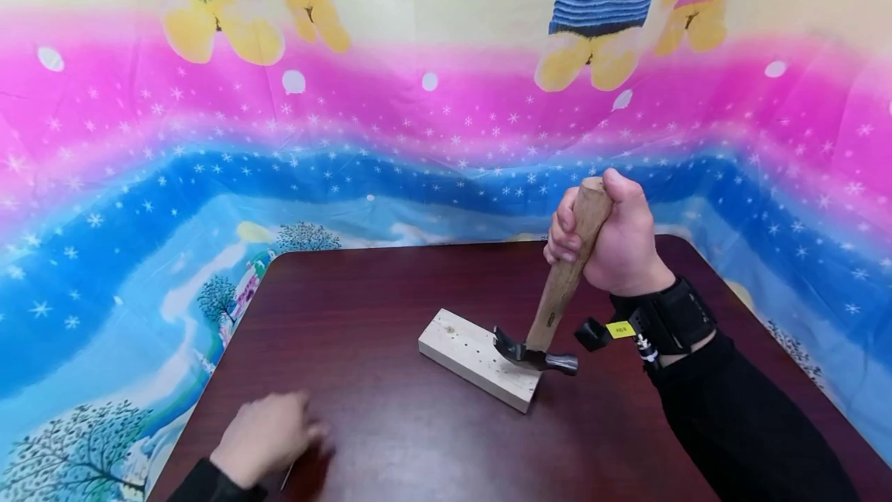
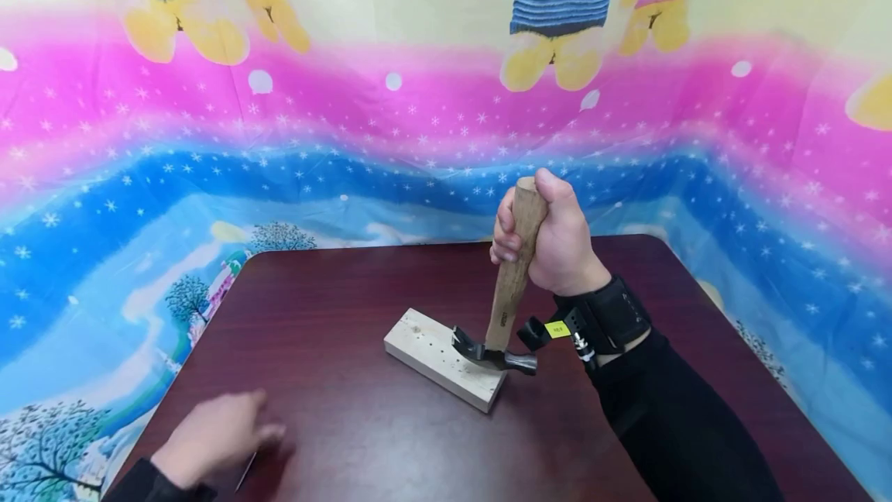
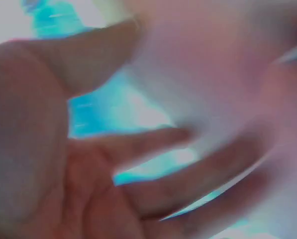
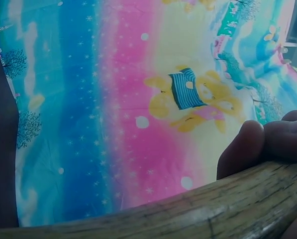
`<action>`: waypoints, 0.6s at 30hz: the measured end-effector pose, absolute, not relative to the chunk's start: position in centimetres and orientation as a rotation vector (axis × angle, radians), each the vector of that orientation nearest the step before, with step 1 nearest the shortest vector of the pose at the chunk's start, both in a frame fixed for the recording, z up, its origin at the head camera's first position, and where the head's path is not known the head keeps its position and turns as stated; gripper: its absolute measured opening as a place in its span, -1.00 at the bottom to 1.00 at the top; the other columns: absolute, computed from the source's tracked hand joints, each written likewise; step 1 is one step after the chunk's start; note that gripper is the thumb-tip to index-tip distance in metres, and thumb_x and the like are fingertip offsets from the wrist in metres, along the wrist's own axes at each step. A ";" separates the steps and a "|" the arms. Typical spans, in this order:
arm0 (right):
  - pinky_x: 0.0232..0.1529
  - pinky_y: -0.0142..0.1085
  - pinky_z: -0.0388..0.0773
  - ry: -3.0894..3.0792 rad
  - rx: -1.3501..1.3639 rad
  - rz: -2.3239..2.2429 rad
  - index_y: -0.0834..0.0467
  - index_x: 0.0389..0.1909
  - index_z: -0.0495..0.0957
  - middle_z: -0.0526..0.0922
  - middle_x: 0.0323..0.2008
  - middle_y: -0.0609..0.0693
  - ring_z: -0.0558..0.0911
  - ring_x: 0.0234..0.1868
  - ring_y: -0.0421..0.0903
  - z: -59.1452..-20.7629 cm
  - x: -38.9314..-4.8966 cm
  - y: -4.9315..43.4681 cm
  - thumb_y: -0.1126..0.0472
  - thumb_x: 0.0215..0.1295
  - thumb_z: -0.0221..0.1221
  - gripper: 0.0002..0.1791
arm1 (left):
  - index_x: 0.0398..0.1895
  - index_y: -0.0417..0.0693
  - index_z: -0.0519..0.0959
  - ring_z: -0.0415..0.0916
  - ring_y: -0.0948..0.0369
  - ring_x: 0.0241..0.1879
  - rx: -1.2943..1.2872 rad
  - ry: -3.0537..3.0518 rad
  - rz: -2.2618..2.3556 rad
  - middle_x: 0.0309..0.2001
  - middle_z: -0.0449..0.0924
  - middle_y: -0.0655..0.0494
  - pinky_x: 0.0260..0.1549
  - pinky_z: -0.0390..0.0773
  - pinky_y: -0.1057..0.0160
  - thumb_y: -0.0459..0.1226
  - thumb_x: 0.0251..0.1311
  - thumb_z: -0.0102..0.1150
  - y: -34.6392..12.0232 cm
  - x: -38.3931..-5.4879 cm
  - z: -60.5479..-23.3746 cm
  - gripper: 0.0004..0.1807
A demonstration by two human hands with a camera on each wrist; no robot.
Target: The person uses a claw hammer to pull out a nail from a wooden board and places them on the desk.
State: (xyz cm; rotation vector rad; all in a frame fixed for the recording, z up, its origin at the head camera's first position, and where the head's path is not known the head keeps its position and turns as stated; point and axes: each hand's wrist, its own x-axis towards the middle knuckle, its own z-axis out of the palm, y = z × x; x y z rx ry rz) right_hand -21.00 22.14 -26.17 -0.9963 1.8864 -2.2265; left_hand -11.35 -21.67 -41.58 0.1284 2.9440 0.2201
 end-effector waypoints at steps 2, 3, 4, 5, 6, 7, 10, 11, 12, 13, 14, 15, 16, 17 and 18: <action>-0.44 -0.09 0.38 1.895 -0.989 -2.226 -0.05 -0.59 0.49 0.34 -0.70 -0.10 0.25 -0.65 -0.06 -26.2 -20.9 22.0 -0.44 0.61 -0.33 -0.24 | 0.52 -0.17 0.47 0.58 -0.36 0.31 0.196 3.092 0.329 0.29 0.62 -0.41 0.24 0.51 -0.53 0.24 0.35 0.38 -20.1 -12.6 -39.0 -0.10; -0.44 -0.09 0.38 1.899 -0.988 -2.226 -0.05 -0.59 0.49 0.34 -0.69 -0.09 0.25 -0.65 -0.05 -26.2 -20.9 22.0 -0.44 0.61 -0.33 -0.24 | 0.72 -0.13 0.21 0.34 -0.44 0.52 0.245 3.165 0.407 0.53 0.37 -0.47 0.35 0.37 -0.62 0.30 0.37 0.32 -19.3 -13.4 -37.6 0.07; -0.44 -0.09 0.39 1.902 -0.984 -2.227 -0.06 -0.59 0.49 0.34 -0.70 -0.10 0.26 -0.65 -0.06 -26.2 -20.8 21.8 -0.45 0.61 -0.33 -0.24 | 0.81 -0.05 -0.04 0.06 -0.47 0.66 0.291 3.223 0.505 0.70 0.05 -0.45 0.44 0.19 -0.68 0.38 0.37 0.24 -18.4 -14.1 -36.4 0.21; -0.44 -0.09 0.38 1.898 -0.980 -2.231 -0.06 -0.59 0.49 0.34 -0.70 -0.10 0.26 -0.65 -0.06 -26.2 -20.8 21.7 -0.45 0.61 -0.33 -0.24 | 0.84 0.05 -0.22 -0.22 -0.46 0.73 0.355 3.274 0.610 0.78 -0.25 -0.37 0.50 0.03 -0.70 0.48 0.35 0.14 -17.4 -14.9 -35.4 0.28; -0.43 -0.09 0.38 1.897 -0.975 -2.233 -0.06 -0.59 0.49 0.34 -0.70 -0.10 0.26 -0.65 -0.06 -26.2 -20.8 21.6 -0.46 0.61 -0.33 -0.24 | 0.83 0.14 -0.36 -0.46 -0.43 0.75 0.420 3.293 0.722 0.80 -0.50 -0.28 0.52 -0.14 -0.72 0.57 0.32 0.02 -16.5 -15.6 -34.6 0.33; -0.43 -0.10 0.39 1.897 -0.972 -2.234 -0.07 -0.59 0.48 0.34 -0.70 -0.11 0.27 -0.65 -0.06 -26.1 -20.7 21.4 -0.46 0.61 -0.33 -0.24 | 0.82 0.21 -0.47 -0.58 -0.38 0.76 0.491 3.297 0.802 0.79 -0.64 -0.21 0.53 -0.21 -0.70 0.65 0.26 -0.10 -15.5 -16.3 -34.0 0.35; -0.42 -0.11 0.41 1.890 -0.963 -2.236 -0.08 -0.59 0.48 0.34 -0.70 -0.13 0.27 -0.64 -0.07 -26.0 -20.5 20.9 -0.47 0.60 -0.34 -0.24 | 0.74 0.39 -0.66 -0.74 -0.30 0.74 0.689 3.231 0.922 0.74 -0.85 -0.10 0.56 -0.16 -0.63 0.74 0.09 -0.26 -12.3 -17.9 -33.1 0.39; -0.41 -0.11 0.41 1.889 -0.967 -2.234 -0.08 -0.58 0.47 0.34 -0.69 -0.13 0.28 -0.64 -0.07 -26.0 -20.5 20.8 -0.48 0.61 -0.34 -0.24 | 0.74 0.40 -0.68 -0.75 -0.29 0.74 0.745 3.187 0.954 0.73 -0.88 -0.10 0.56 -0.09 -0.60 0.71 0.10 -0.18 -11.2 -18.3 -33.0 0.40; -0.41 -0.12 0.42 1.889 -0.972 -2.231 -0.08 -0.58 0.47 0.34 -0.69 -0.13 0.28 -0.64 -0.07 -25.9 -20.4 20.6 -0.48 0.61 -0.34 -0.24 | 0.73 0.41 -0.68 -0.74 -0.29 0.74 0.792 3.133 0.989 0.73 -0.89 -0.08 0.55 0.00 -0.58 0.66 0.15 -0.06 -10.2 -18.7 -33.1 0.41; -0.41 -0.12 0.42 1.888 -0.980 -2.230 -0.08 -0.58 0.48 0.34 -0.69 -0.13 0.28 -0.64 -0.07 -25.8 -20.3 20.4 -0.48 0.61 -0.34 -0.24 | 0.74 0.40 -0.67 -0.72 -0.30 0.74 0.832 3.077 1.022 0.73 -0.89 -0.08 0.53 0.11 -0.55 0.62 0.16 0.03 -9.2 -19.1 -33.3 0.43; -0.41 -0.11 0.43 1.886 -0.988 -2.230 -0.08 -0.57 0.48 0.34 -0.69 -0.12 0.29 -0.64 -0.07 -25.7 -20.2 20.3 -0.48 0.61 -0.33 -0.24 | 0.75 0.37 -0.65 -0.67 -0.31 0.75 0.867 3.015 1.065 0.73 -0.89 -0.08 0.51 0.24 -0.51 0.61 0.15 0.08 -8.3 -19.4 -33.6 0.46; -0.41 -0.11 0.43 1.885 -0.997 -2.231 -0.08 -0.57 0.48 0.34 -0.69 -0.12 0.29 -0.64 -0.07 -25.7 -20.1 20.1 -0.47 0.61 -0.33 -0.24 | 0.76 0.35 -0.62 -0.58 -0.32 0.77 0.895 2.946 1.122 0.73 -0.89 -0.05 0.47 0.38 -0.46 0.62 0.11 0.11 -7.4 -19.6 -33.9 0.49; -0.41 -0.11 0.43 1.883 -1.004 -2.232 -0.07 -0.57 0.49 0.35 -0.69 -0.12 0.29 -0.64 -0.07 -25.6 -20.0 19.9 -0.47 0.62 -0.32 -0.24 | 0.77 0.33 -0.60 -0.50 -0.32 0.77 0.918 2.880 1.183 0.74 -0.88 -0.04 0.43 0.47 -0.43 0.66 0.05 0.11 -6.6 -19.9 -34.3 0.53; -0.42 -0.11 0.44 1.880 -1.011 -2.237 -0.07 -0.57 0.49 0.35 -0.69 -0.12 0.29 -0.64 -0.07 -25.5 -19.9 19.8 -0.47 0.62 -0.31 -0.24 | 0.78 0.29 -0.59 -0.46 -0.32 0.78 0.942 2.819 1.244 0.75 -0.87 -0.03 0.42 0.50 -0.41 0.72 -0.04 0.06 -5.9 -20.1 -34.7 0.57; -0.42 -0.11 0.44 1.873 -1.017 -2.245 -0.07 -0.57 0.50 0.35 -0.69 -0.12 0.29 -0.65 -0.06 -25.5 -19.8 19.6 -0.47 0.62 -0.30 -0.24 | 0.79 0.27 -0.58 -0.43 -0.31 0.78 0.965 2.756 1.308 0.75 -0.85 -0.01 0.43 0.51 -0.38 0.78 -0.13 -0.02 -5.2 -20.3 -35.0 0.62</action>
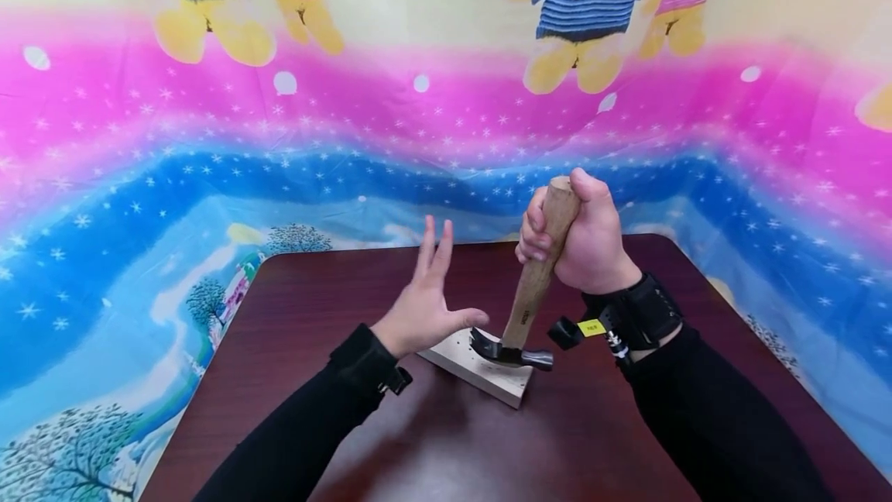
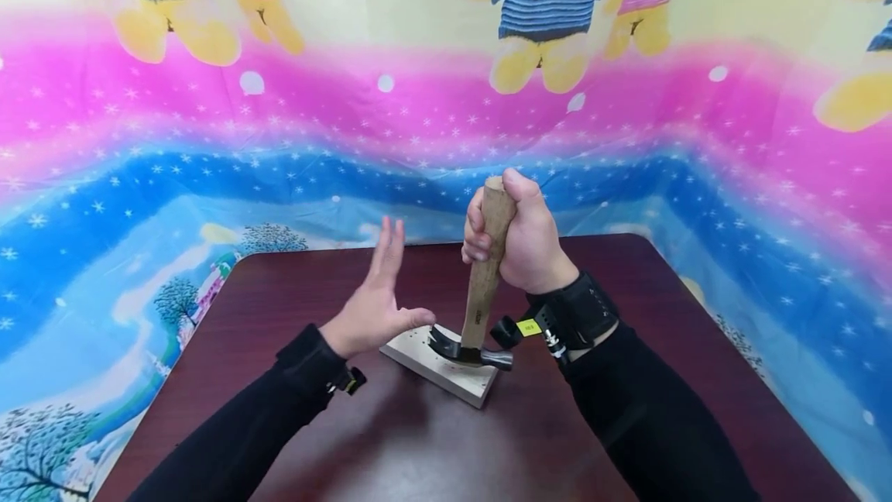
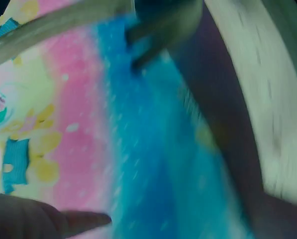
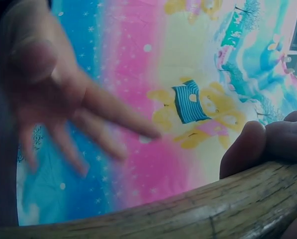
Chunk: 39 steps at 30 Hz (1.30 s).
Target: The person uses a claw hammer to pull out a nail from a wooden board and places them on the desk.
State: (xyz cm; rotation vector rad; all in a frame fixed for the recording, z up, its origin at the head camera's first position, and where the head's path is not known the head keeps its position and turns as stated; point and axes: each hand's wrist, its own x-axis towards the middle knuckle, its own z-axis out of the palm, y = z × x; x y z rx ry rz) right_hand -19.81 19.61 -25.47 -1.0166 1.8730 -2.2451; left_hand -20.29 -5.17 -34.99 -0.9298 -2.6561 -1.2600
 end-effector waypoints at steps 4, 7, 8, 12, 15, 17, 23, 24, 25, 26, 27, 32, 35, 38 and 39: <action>-0.45 -0.13 0.44 1.855 -0.998 -2.283 -0.07 -0.59 0.52 0.37 -0.71 -0.14 0.28 -0.67 -0.07 -25.6 -19.7 19.0 -0.47 0.60 -0.27 -0.24 | 0.77 0.32 -0.61 -0.36 -0.21 0.81 -1.059 -2.551 -1.629 0.76 -0.83 0.09 0.56 0.39 -0.34 0.81 -0.32 0.02 -3.1 -20.9 -36.3 0.71; -0.46 -0.14 0.44 1.839 -0.973 -2.304 -0.07 -0.61 0.52 0.37 -0.72 -0.16 0.28 -0.68 -0.08 -26.0 -19.7 18.7 -0.48 0.59 -0.25 -0.24 | 0.75 0.49 -0.60 -0.19 -0.17 0.80 -1.136 -2.513 -1.872 0.76 -0.84 0.21 0.53 0.45 -0.27 0.44 0.14 0.37 -2.1 -21.1 -37.1 0.49; -0.46 -0.14 0.43 1.831 -0.971 -2.309 -0.07 -0.61 0.52 0.37 -0.72 -0.16 0.28 -0.68 -0.08 -26.1 -19.7 18.7 -0.48 0.58 -0.25 -0.24 | 0.75 0.55 -0.59 -0.09 -0.17 0.79 -1.151 -2.522 -1.912 0.76 -0.83 0.24 0.49 0.52 -0.22 0.26 0.25 0.44 -1.9 -21.0 -37.2 0.44; -0.46 -0.15 0.42 1.807 -0.995 -2.321 -0.07 -0.62 0.52 0.35 -0.73 -0.15 0.28 -0.67 -0.08 -26.3 -19.7 18.5 -0.48 0.58 -0.24 -0.24 | 0.80 0.47 -0.46 0.41 -0.18 0.59 -1.203 -2.577 -1.854 0.80 -0.72 0.19 0.25 0.76 0.03 -0.37 0.38 0.45 -1.1 -20.6 -37.3 0.37; -0.46 -0.15 0.43 1.804 -1.016 -2.330 -0.07 -0.62 0.52 0.34 -0.73 -0.14 0.28 -0.67 -0.07 -26.4 -19.7 18.4 -0.48 0.58 -0.24 -0.24 | 0.83 0.29 -0.32 0.70 -0.10 0.32 -1.239 -2.620 -1.657 0.84 -0.39 0.10 0.11 0.80 0.22 -0.40 0.42 0.40 -0.8 -20.2 -37.2 0.25; -0.46 -0.15 0.45 1.800 -1.019 -2.336 -0.07 -0.62 0.52 0.35 -0.73 -0.15 0.28 -0.67 -0.08 -26.3 -19.7 18.4 -0.49 0.58 -0.23 -0.24 | 0.84 0.22 -0.23 0.78 -0.02 0.17 -1.244 -2.649 -1.517 0.80 -0.02 0.03 0.03 0.79 0.32 -0.36 0.44 0.39 -0.7 -20.0 -37.0 0.18; -0.46 -0.17 0.45 1.783 -0.999 -2.356 -0.07 -0.61 0.52 0.37 -0.73 -0.18 0.29 -0.68 -0.10 -26.3 -19.8 18.0 -0.51 0.56 -0.20 -0.25 | 0.83 0.07 -0.11 0.84 0.02 0.01 -1.232 -2.667 -1.283 0.19 0.77 -0.18 -0.08 0.78 0.31 -0.32 0.46 0.39 -0.7 -19.5 -36.8 0.08; -0.46 -0.17 0.45 1.782 -1.001 -2.356 -0.07 -0.61 0.51 0.37 -0.73 -0.17 0.29 -0.68 -0.10 -26.4 -19.8 17.8 -0.51 0.56 -0.19 -0.25 | 0.83 0.05 -0.10 0.84 0.01 0.00 -1.225 -2.662 -1.283 0.13 0.80 -0.20 -0.08 0.79 0.29 -0.33 0.46 0.38 -0.7 -19.4 -36.8 0.07; -0.46 -0.16 0.45 1.781 -1.006 -2.356 -0.06 -0.60 0.51 0.37 -0.73 -0.16 0.29 -0.68 -0.10 -26.4 -19.9 17.7 -0.51 0.56 -0.19 -0.25 | 0.83 0.02 -0.09 0.84 0.00 0.01 -1.220 -2.653 -1.284 0.09 0.81 -0.20 -0.06 0.80 0.27 -0.34 0.46 0.37 -0.8 -19.3 -36.8 0.05; -0.47 -0.16 0.46 1.785 -1.016 -2.353 -0.06 -0.60 0.50 0.37 -0.72 -0.15 0.30 -0.68 -0.09 -26.4 -20.0 17.5 -0.51 0.57 -0.20 -0.25 | 0.82 0.00 -0.08 0.84 0.00 0.02 -1.214 -2.644 -1.289 0.10 0.81 -0.21 -0.05 0.80 0.25 -0.36 0.46 0.37 -0.9 -19.3 -36.9 0.05; -0.47 -0.15 0.46 1.792 -1.028 -2.349 -0.05 -0.58 0.50 0.37 -0.72 -0.14 0.31 -0.68 -0.08 -26.4 -20.0 17.4 -0.51 0.58 -0.21 -0.25 | 0.82 0.00 -0.07 0.83 -0.01 0.03 -1.207 -2.636 -1.301 0.10 0.81 -0.21 -0.04 0.80 0.24 -0.36 0.46 0.36 -1.0 -19.2 -36.9 0.04; -0.31 -0.12 0.62 1.859 -1.061 -2.334 -0.01 -0.43 0.59 0.54 -0.62 -0.10 0.54 -0.57 -0.10 -26.0 -20.3 17.0 -0.45 0.68 -0.30 -0.23 | 0.84 0.10 -0.14 0.82 0.00 0.06 -1.184 -2.626 -1.371 0.11 0.80 -0.20 -0.05 0.79 0.21 -0.37 0.46 0.35 -1.6 -18.8 -36.8 0.09; 0.02 -0.14 0.68 1.931 -1.069 -2.294 -0.01 -0.16 0.67 0.74 -0.40 -0.11 0.75 -0.28 -0.13 -25.6 -20.4 17.4 -0.39 0.73 -0.34 -0.27 | 0.84 0.23 -0.24 0.80 0.01 0.10 -1.189 -2.647 -1.408 0.14 0.79 -0.18 -0.06 0.76 0.22 -0.36 0.49 0.33 -2.1 -18.7 -36.7 0.13; 0.36 -0.11 0.54 2.046 -1.060 -2.226 0.02 0.26 0.62 0.84 -0.05 -0.12 0.77 0.11 -0.10 -25.4 -20.6 17.8 -0.39 0.73 -0.32 -0.27 | 0.83 0.35 -0.30 0.78 0.02 0.14 -1.196 -2.660 -1.459 0.18 0.78 -0.18 -0.04 0.74 0.21 -0.38 0.49 0.31 -2.6 -18.5 -36.6 0.17; 0.45 -0.07 0.48 2.101 -1.060 -2.203 0.06 0.39 0.56 0.82 0.08 -0.08 0.72 0.23 -0.07 -25.4 -20.7 18.0 -0.41 0.71 -0.31 -0.22 | 0.83 0.37 -0.30 0.78 0.01 0.15 -1.196 -2.661 -1.478 0.21 0.77 -0.19 -0.02 0.74 0.20 -0.39 0.49 0.31 -2.7 -18.4 -36.6 0.18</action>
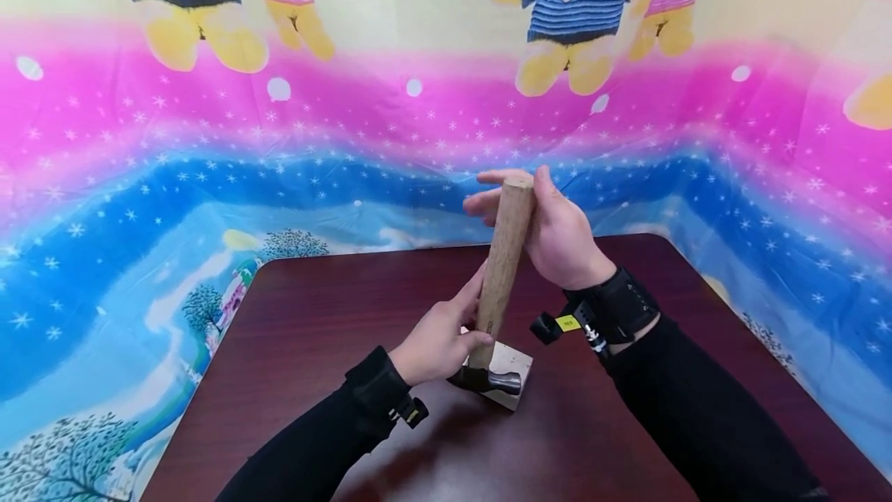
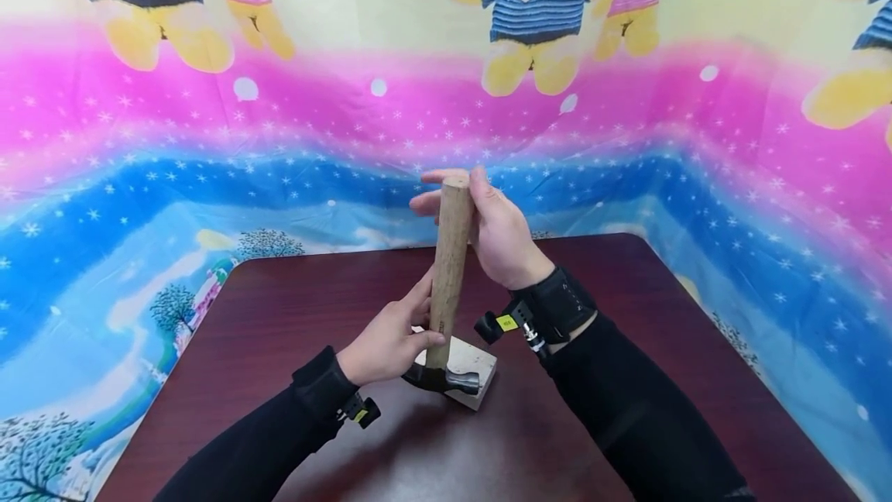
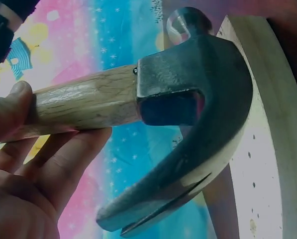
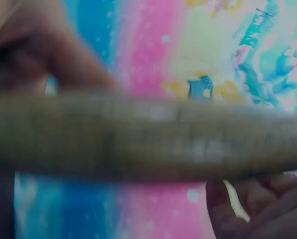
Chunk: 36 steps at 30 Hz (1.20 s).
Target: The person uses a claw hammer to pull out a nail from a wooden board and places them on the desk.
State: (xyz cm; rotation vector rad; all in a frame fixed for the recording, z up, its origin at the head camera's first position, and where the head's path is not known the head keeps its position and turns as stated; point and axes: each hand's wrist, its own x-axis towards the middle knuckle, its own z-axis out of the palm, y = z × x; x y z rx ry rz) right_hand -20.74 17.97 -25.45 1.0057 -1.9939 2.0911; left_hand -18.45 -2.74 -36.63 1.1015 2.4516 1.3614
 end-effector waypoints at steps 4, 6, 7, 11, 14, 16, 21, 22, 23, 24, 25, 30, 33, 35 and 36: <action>0.66 0.18 0.20 -2.117 0.927 1.729 0.16 0.72 0.20 0.48 0.58 0.11 0.39 0.63 0.13 -25.8 -21.7 18.4 -0.58 0.58 -0.25 0.06 | 0.83 0.36 -0.32 0.73 -0.04 0.28 1.036 2.408 1.422 0.41 0.62 -0.24 0.11 0.77 0.07 -0.42 0.51 0.26 -3.7 -18.2 -36.8 0.16; 0.72 0.29 0.03 -2.203 0.847 1.454 0.13 0.76 0.10 0.23 0.72 0.19 0.17 0.75 0.18 -26.1 -22.4 18.8 -0.68 0.47 -0.27 0.18 | 0.83 0.34 -0.33 0.71 -0.08 0.31 0.987 2.387 1.450 0.50 0.54 -0.25 0.13 0.76 0.02 -0.42 0.52 0.25 -4.3 -18.1 -37.0 0.15; 0.73 0.34 -0.06 -2.246 0.801 1.315 0.10 0.77 0.07 0.13 0.75 0.20 0.07 0.79 0.21 -26.3 -22.7 19.0 -0.73 0.41 -0.30 0.22 | 0.83 0.34 -0.34 0.70 -0.09 0.32 0.960 2.374 1.466 0.54 0.49 -0.25 0.14 0.76 0.00 -0.43 0.52 0.24 -4.6 -18.0 -37.2 0.15; 0.70 0.46 -0.31 -2.384 0.600 0.874 -0.03 0.80 0.01 -0.18 0.81 0.21 -0.24 0.83 0.28 -27.3 -24.6 20.2 -0.82 0.30 -0.41 0.28 | 0.83 0.32 -0.34 0.72 -0.14 0.27 0.856 2.315 1.537 0.54 0.48 -0.28 0.07 0.80 -0.01 -0.45 0.51 0.23 -6.4 -17.9 -38.0 0.16; 0.65 0.52 -0.39 -2.449 0.434 0.650 -0.13 0.81 -0.09 -0.36 0.82 0.20 -0.36 0.81 0.34 -28.2 -26.2 21.7 -0.74 0.41 -0.37 0.14 | 0.83 0.31 -0.35 0.72 -0.19 0.24 0.774 2.253 1.600 0.51 0.49 -0.35 0.00 0.84 -0.02 -0.47 0.50 0.23 -7.9 -17.9 -38.7 0.17; 0.63 0.55 -0.42 -2.480 0.312 0.540 -0.20 0.82 -0.18 -0.47 0.81 0.16 -0.42 0.80 0.36 -28.8 -27.3 22.9 -0.63 0.51 -0.28 0.03 | 0.83 0.31 -0.36 0.71 -0.20 0.23 0.715 2.223 1.628 0.47 0.50 -0.41 -0.06 0.86 -0.01 -0.48 0.49 0.22 -8.9 -17.9 -39.1 0.18; 0.58 0.61 -0.52 -2.542 0.101 0.390 -0.30 0.80 -0.35 -0.65 0.78 0.04 -0.53 0.78 0.35 -29.7 -29.4 26.3 -0.42 0.59 -0.05 -0.01 | 0.83 0.33 -0.36 0.74 -0.12 0.17 0.576 2.184 1.674 0.34 0.56 -0.51 -0.17 0.87 0.00 -0.49 0.48 0.23 -11.0 -18.0 -40.1 0.20; 0.58 0.62 -0.53 -2.549 0.084 0.364 -0.31 0.80 -0.36 -0.66 0.78 0.03 -0.53 0.78 0.35 -29.9 -29.8 26.9 -0.41 0.59 -0.03 0.00 | 0.83 0.33 -0.35 0.75 -0.11 0.15 0.551 2.178 1.685 0.32 0.56 -0.53 -0.19 0.87 0.00 -0.50 0.47 0.24 -11.4 -17.9 -40.3 0.20; 0.57 0.63 -0.54 -2.556 0.072 0.338 -0.32 0.80 -0.37 -0.67 0.78 0.02 -0.54 0.78 0.36 -30.1 -30.2 27.4 -0.42 0.59 -0.03 0.00 | 0.83 0.34 -0.35 0.76 -0.09 0.13 0.527 2.165 1.702 0.31 0.56 -0.54 -0.20 0.87 -0.01 -0.50 0.47 0.24 -11.8 -17.9 -40.4 0.20; 0.57 0.64 -0.54 -2.564 0.060 0.308 -0.32 0.79 -0.37 -0.67 0.78 0.02 -0.53 0.78 0.36 -30.3 -30.6 27.9 -0.43 0.59 -0.03 0.00 | 0.83 0.34 -0.36 0.78 -0.07 0.10 0.505 2.156 1.714 0.29 0.56 -0.55 -0.22 0.87 -0.02 -0.51 0.46 0.24 -12.2 -17.8 -40.6 0.21; 0.56 0.65 -0.55 -2.576 0.052 0.278 -0.33 0.79 -0.38 -0.66 0.78 0.02 -0.53 0.78 0.37 -30.5 -31.0 28.3 -0.45 0.58 -0.05 0.00 | 0.83 0.32 -0.37 0.79 -0.07 0.07 0.491 2.146 1.725 0.29 0.56 -0.56 -0.23 0.87 -0.03 -0.51 0.46 0.23 -12.6 -17.8 -40.7 0.21; 0.51 0.70 -0.56 -2.644 0.037 0.165 -0.30 0.80 -0.37 -0.64 0.78 0.06 -0.51 0.77 0.42 -31.8 -32.1 30.1 -0.54 0.54 -0.12 0.03 | 0.82 0.20 -0.46 0.81 -0.07 0.00 0.423 2.071 1.759 0.29 0.55 -0.58 -0.26 0.86 -0.03 -0.50 0.49 0.21 -14.7 -17.0 -41.7 0.21; 0.48 0.73 -0.57 -2.686 0.032 0.141 -0.26 0.81 -0.36 -0.66 0.77 0.09 -0.51 0.76 0.46 -32.6 -32.1 31.0 -0.53 0.54 -0.10 0.05 | 0.81 0.15 -0.50 0.81 -0.03 -0.01 0.372 2.015 1.772 0.28 0.53 -0.62 -0.29 0.85 0.01 -0.50 0.49 0.20 -15.6 -16.3 -42.6 0.22; 0.47 0.73 -0.58 -2.714 0.017 0.137 -0.25 0.80 -0.39 -0.69 0.76 0.11 -0.53 0.75 0.48 -33.0 -32.1 31.4 -0.53 0.55 -0.13 0.04 | 0.81 0.12 -0.50 0.81 -0.03 -0.04 0.345 1.980 1.780 0.24 0.56 -0.63 -0.32 0.84 0.02 -0.52 0.48 0.20 -16.0 -15.9 -43.2 0.22; 0.47 0.73 -0.59 -2.727 0.005 0.137 -0.25 0.80 -0.41 -0.69 0.76 0.12 -0.55 0.74 0.48 -33.1 -32.1 31.5 -0.52 0.57 -0.14 0.03 | 0.81 0.10 -0.51 0.80 -0.04 -0.03 0.335 1.958 1.787 0.20 0.58 -0.62 -0.33 0.85 0.02 -0.53 0.47 0.20 -16.2 -15.8 -43.5 0.23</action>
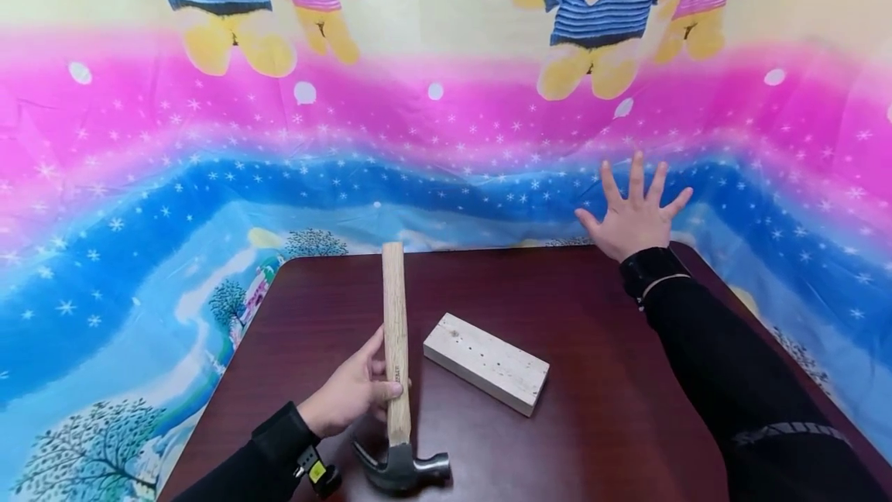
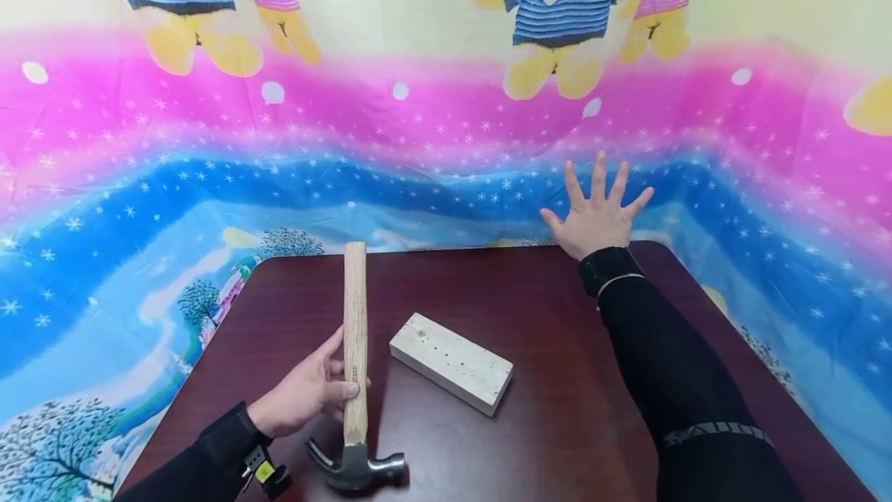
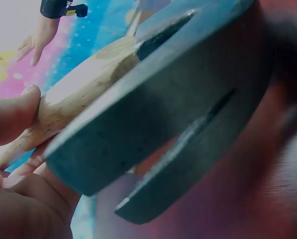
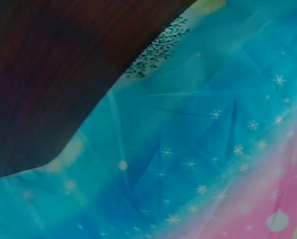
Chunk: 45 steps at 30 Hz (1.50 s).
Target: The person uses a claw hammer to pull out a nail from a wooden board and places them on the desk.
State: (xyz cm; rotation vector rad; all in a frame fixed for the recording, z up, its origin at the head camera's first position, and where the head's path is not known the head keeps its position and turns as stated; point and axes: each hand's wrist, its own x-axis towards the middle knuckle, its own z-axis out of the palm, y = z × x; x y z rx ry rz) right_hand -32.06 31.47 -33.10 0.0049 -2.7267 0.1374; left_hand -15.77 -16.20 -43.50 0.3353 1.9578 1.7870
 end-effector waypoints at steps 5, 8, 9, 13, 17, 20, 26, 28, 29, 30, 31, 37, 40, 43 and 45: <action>0.47 0.72 -0.62 -2.753 -0.035 0.162 -0.22 0.79 -0.47 -0.65 0.75 0.22 -0.58 0.73 0.48 -33.3 -32.0 32.0 -0.46 0.64 -0.21 -0.02 | 0.79 0.02 -0.54 0.80 0.02 -0.14 0.310 1.856 1.792 -0.01 0.72 -0.39 -0.37 0.85 0.00 -0.55 0.43 0.24 -16.4 -15.3 -44.9 0.27; 0.47 0.72 -0.61 -2.758 -0.038 0.188 -0.19 0.80 -0.43 -0.63 0.75 0.26 -0.59 0.73 0.48 -33.4 -32.1 32.0 -0.44 0.65 -0.21 -0.03 | 0.78 -0.02 -0.57 0.80 0.04 -0.17 0.303 1.814 1.787 -0.07 0.75 -0.24 -0.38 0.86 0.01 -0.54 0.42 0.25 -16.6 -14.9 -45.4 0.28; 0.47 0.72 -0.61 -2.762 -0.039 0.193 -0.19 0.80 -0.43 -0.62 0.75 0.27 -0.59 0.73 0.48 -33.4 -32.1 32.0 -0.44 0.65 -0.22 -0.03 | 0.78 -0.03 -0.57 0.80 0.04 -0.18 0.302 1.808 1.784 -0.08 0.76 -0.21 -0.39 0.85 0.02 -0.54 0.42 0.25 -16.6 -14.8 -45.6 0.29; 0.47 0.72 -0.62 -2.783 -0.054 0.206 -0.17 0.80 -0.43 -0.60 0.75 0.32 -0.57 0.72 0.51 -33.5 -32.0 32.1 -0.46 0.64 -0.26 -0.03 | 0.78 -0.07 -0.55 0.80 0.04 -0.19 0.283 1.799 1.763 -0.11 0.77 -0.15 -0.40 0.85 0.05 -0.55 0.41 0.25 -16.8 -14.2 -46.0 0.27; 0.46 0.72 -0.62 -2.809 -0.073 0.223 -0.13 0.80 -0.44 -0.60 0.73 0.36 -0.53 0.71 0.55 -33.9 -31.8 32.2 -0.46 0.66 -0.29 -0.04 | 0.79 -0.11 -0.49 0.80 0.02 -0.23 0.237 1.852 1.737 -0.14 0.73 -0.14 -0.40 0.85 0.01 -0.55 0.41 0.23 -16.6 -13.7 -46.6 0.22; 0.47 0.71 -0.62 -2.827 -0.077 0.240 -0.11 0.81 -0.43 -0.59 0.73 0.38 -0.51 0.71 0.57 -34.2 -31.7 32.3 -0.43 0.67 -0.27 -0.04 | 0.78 -0.19 -0.43 0.78 0.03 -0.26 0.208 1.922 1.709 -0.12 0.69 -0.17 -0.41 0.85 -0.01 -0.54 0.40 0.23 -16.4 -13.4 -47.0 0.18; 0.48 0.70 -0.62 -2.845 -0.069 0.241 -0.06 0.81 -0.39 -0.53 0.73 0.44 -0.52 0.71 0.56 -34.7 -31.5 32.3 -0.36 0.69 -0.22 -0.05 | 0.72 -0.45 -0.26 0.76 0.08 -0.28 0.174 2.089 1.594 -0.15 0.75 -0.19 -0.40 0.83 0.02 -0.54 0.36 0.27 -15.9 -13.4 -47.2 0.08; 0.49 0.70 -0.62 -2.839 -0.070 0.243 -0.05 0.81 -0.37 -0.52 0.73 0.45 -0.51 0.71 0.55 -34.8 -31.6 32.3 -0.35 0.69 -0.21 -0.06 | 0.70 -0.49 -0.21 0.75 0.09 -0.29 0.163 2.134 1.555 -0.19 0.76 -0.18 -0.39 0.82 0.04 -0.54 0.34 0.28 -15.8 -13.5 -47.0 0.06; 0.49 0.70 -0.61 -2.835 -0.070 0.245 -0.05 0.81 -0.36 -0.50 0.73 0.46 -0.50 0.72 0.56 -34.7 -31.7 32.3 -0.35 0.69 -0.21 -0.06 | 0.70 -0.51 -0.18 0.75 0.09 -0.30 0.155 2.149 1.541 -0.21 0.77 -0.17 -0.38 0.82 0.04 -0.55 0.33 0.29 -15.8 -13.6 -46.9 0.04; 0.49 0.70 -0.61 -2.833 -0.070 0.249 -0.04 0.82 -0.35 -0.48 0.73 0.47 -0.49 0.72 0.57 -34.7 -31.7 32.3 -0.35 0.69 -0.20 -0.06 | 0.69 -0.51 -0.14 0.75 0.09 -0.30 0.146 2.161 1.530 -0.23 0.77 -0.17 -0.38 0.82 0.03 -0.55 0.31 0.30 -15.8 -13.6 -46.8 0.03; 0.49 0.70 -0.60 -2.831 -0.068 0.255 -0.03 0.82 -0.33 -0.45 0.73 0.48 -0.47 0.72 0.57 -34.8 -31.8 32.3 -0.35 0.69 -0.20 -0.06 | 0.68 -0.52 -0.11 0.76 0.09 -0.31 0.135 2.169 1.520 -0.25 0.76 -0.17 -0.38 0.82 0.03 -0.55 0.30 0.30 -15.8 -13.6 -46.7 0.02; 0.49 0.71 -0.56 -2.839 -0.053 0.308 0.06 0.81 -0.21 -0.26 0.70 0.57 -0.36 0.71 0.62 -35.2 -32.1 32.5 -0.38 0.69 -0.23 -0.06 | 0.63 -0.55 0.00 0.74 0.11 -0.37 0.082 2.218 1.465 -0.30 0.74 -0.16 -0.41 0.81 0.05 -0.57 0.22 0.36 -15.7 -13.6 -46.0 0.00; 0.49 0.72 -0.54 -2.839 -0.057 0.321 0.10 0.80 -0.18 -0.22 0.69 0.59 -0.33 0.71 0.63 -35.6 -32.2 32.5 -0.38 0.69 -0.22 -0.06 | 0.62 -0.57 0.04 0.72 0.13 -0.42 0.061 2.266 1.424 -0.35 0.71 -0.15 -0.44 0.80 0.06 -0.57 0.19 0.40 -15.5 -13.5 -45.5 -0.01; 0.50 0.72 -0.53 -2.836 -0.057 0.333 0.12 0.80 -0.16 -0.19 0.68 0.60 -0.30 0.71 0.63 -35.8 -32.2 32.5 -0.39 0.69 -0.22 -0.05 | 0.56 -0.57 0.14 0.74 0.10 -0.43 0.021 2.296 1.400 -0.36 0.71 -0.17 -0.44 0.81 0.06 -0.58 0.16 0.42 -15.4 -13.5 -45.2 -0.07; 0.50 0.71 -0.52 -2.832 -0.053 0.348 0.14 0.79 -0.14 -0.17 0.67 0.61 -0.28 0.71 0.63 -35.8 -32.3 32.4 -0.39 0.68 -0.22 -0.04 | 0.48 -0.57 0.24 0.76 0.09 -0.42 -0.008 2.318 1.385 -0.34 0.70 -0.19 -0.43 0.82 0.04 -0.59 0.13 0.44 -15.3 -13.6 -45.1 -0.15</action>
